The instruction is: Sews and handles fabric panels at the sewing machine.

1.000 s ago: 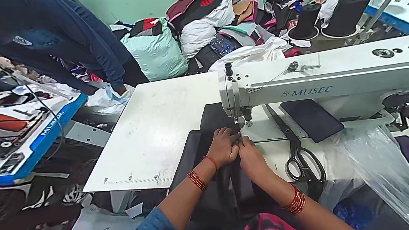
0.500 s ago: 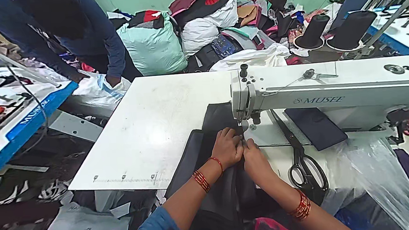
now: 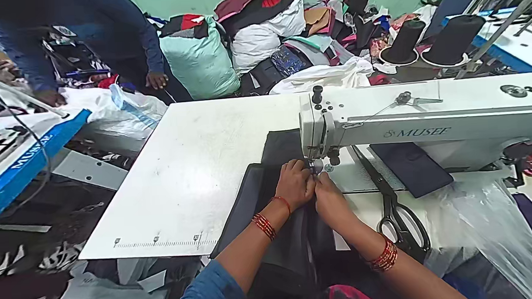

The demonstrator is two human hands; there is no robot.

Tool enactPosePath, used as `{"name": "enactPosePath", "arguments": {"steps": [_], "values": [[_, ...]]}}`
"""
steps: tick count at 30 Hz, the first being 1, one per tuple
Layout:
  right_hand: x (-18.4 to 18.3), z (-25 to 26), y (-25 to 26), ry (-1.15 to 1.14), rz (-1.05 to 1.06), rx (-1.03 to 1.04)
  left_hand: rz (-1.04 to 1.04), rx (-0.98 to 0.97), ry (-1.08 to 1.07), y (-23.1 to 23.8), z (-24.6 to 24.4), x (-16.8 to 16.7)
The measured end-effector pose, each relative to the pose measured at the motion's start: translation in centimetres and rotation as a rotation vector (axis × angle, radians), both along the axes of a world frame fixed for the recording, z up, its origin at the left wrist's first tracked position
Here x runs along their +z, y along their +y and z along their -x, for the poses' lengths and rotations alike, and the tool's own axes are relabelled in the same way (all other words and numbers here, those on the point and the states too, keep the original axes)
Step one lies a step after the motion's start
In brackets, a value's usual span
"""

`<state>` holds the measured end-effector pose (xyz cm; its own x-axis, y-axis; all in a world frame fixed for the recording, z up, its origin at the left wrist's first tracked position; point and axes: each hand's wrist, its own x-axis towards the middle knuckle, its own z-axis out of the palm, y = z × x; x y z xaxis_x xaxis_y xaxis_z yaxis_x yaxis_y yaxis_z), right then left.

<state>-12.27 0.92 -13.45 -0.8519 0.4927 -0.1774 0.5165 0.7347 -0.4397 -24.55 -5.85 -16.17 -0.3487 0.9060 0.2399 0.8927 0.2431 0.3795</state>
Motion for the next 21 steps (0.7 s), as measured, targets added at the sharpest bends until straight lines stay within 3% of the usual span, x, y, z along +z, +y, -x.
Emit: {"name": "enactPosePath", "arguments": {"steps": [12,21], "values": [[1.1,1.6,1.3,-0.119,0.059,-0.004,-0.055,-0.027,0.011,1.1,1.3,-0.3],[0.3,1.2,1.2,-0.044,0.021,-0.010,-0.013,-0.035,0.031,1.2,1.4,0.0]]}}
